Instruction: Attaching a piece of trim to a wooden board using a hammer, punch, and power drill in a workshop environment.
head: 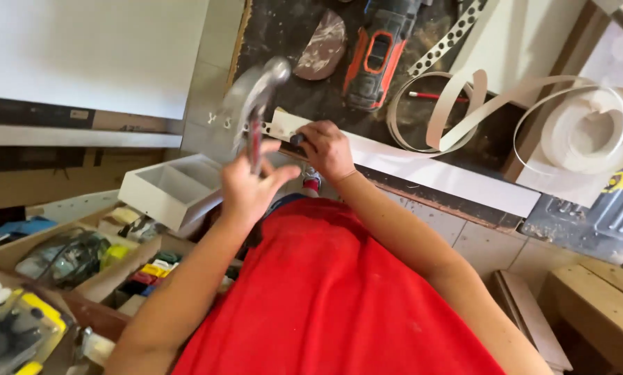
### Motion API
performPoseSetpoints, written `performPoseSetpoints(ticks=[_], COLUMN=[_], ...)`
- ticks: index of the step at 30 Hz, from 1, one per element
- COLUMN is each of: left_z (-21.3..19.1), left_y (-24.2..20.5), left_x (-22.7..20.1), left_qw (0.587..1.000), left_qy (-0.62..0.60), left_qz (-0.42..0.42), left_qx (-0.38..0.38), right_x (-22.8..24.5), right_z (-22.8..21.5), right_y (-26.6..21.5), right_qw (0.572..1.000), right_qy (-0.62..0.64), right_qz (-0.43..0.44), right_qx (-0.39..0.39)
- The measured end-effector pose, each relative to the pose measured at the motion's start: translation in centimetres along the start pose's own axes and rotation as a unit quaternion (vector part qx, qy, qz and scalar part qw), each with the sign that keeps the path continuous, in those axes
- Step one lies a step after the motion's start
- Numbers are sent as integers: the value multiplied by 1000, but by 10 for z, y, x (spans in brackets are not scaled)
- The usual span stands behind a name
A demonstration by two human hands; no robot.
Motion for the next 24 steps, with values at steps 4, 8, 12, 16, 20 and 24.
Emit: performPoseSetpoints(ticks=[4, 8, 12, 16, 20, 24], left_z=[32, 38, 31, 23, -1, 5], left_y=[24, 27, 29, 21, 26, 28], left_x=[19, 22, 36, 60, 48, 36], left_qw=[999, 995, 993, 996, 992, 992], left_qy=[-3, 54, 78, 25, -49, -75], left_qz=[36, 54, 48, -6, -41, -41], left_qx=[-41, -58, -77, -87, -106, -89], right_x=[-8, 18, 15, 16, 18, 20], right_z=[2, -30, -63, -61, -54, -51], right_y=[-4, 5, -12, -25, -21, -22], right_qw=[1000, 1000, 995, 989, 989, 990], right_qy=[10, 9, -88, -125, -116, -111], right_qz=[1, 5, -46, -74, -77, -75], right_qx=[-10, -12, -31, -35, -40, -37])
Point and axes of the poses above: each hand's wrist, its own y-axis towards the middle knuckle, its own z-axis out of the palm, x = y × z, the point moved 9 cm from there along y, towards the middle knuckle, and after that the axes turned 9 degrees about z, right-handed, at the moved point
